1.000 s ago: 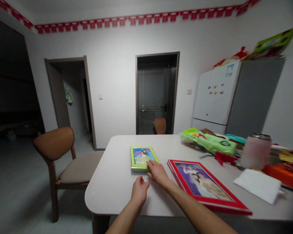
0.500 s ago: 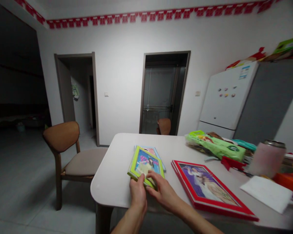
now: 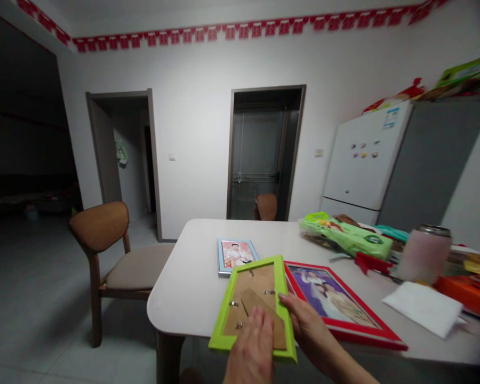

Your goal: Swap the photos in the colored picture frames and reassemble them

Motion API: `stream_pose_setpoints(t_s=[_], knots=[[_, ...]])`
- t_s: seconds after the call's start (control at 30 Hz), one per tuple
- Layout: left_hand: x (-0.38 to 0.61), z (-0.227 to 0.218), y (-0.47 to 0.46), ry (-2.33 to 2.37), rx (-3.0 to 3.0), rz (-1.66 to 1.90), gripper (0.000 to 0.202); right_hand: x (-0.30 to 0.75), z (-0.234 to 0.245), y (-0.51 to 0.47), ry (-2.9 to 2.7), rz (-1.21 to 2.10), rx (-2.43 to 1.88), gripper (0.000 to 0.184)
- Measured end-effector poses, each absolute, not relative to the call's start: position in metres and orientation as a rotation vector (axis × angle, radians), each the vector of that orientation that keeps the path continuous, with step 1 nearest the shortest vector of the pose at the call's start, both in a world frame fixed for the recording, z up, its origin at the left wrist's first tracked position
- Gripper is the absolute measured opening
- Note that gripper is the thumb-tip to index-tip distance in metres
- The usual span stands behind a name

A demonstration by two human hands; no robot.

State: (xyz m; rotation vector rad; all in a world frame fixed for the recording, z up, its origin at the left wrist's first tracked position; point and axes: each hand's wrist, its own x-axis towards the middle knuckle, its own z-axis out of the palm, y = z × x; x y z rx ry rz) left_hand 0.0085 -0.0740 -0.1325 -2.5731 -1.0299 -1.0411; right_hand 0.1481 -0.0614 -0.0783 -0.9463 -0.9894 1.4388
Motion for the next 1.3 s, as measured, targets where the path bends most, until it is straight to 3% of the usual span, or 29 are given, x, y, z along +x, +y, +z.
stream_pose_setpoints(t_s=[0.2,0.4,0.6,0.77,0.87,0.97,1.3], knots=[[0.015,-0.168,-0.073,-0.911,-2.335,-0.928,0.036,0.157,-0.097,-0.048,-1.234,1.364,-1.207,0.032],[0.02,-0.18,-0.077,-1.069,-2.774,-0.884,0.043,0.17,-0.122,-0.031,-1.601,0.963,-1.517,0.033],[0.022,-0.175,-0.081,-1.181,-3.065,-1.014,0.042,0.172,-0.128,-0.029,-1.908,0.518,-1.723,0.03],[0.006,-0.145,-0.081,-1.345,-3.24,-0.818,0.049,0.17,-0.129,-0.029,-2.048,0.138,-1.773,0.036],[-0.018,-0.13,-0.071,-1.7,-3.002,-0.903,0.056,0.168,-0.13,-0.027,-2.11,0.129,-1.706,0.037],[-0.036,-0.129,-0.058,-1.964,-2.776,-0.98,0.06,0.164,-0.131,-0.022,-2.119,0.15,-1.74,0.027],[-0.051,-0.144,-0.051,-1.957,-2.842,-1.281,0.065,0.152,-0.124,-0.024,-2.133,-0.005,-1.821,0.024]])
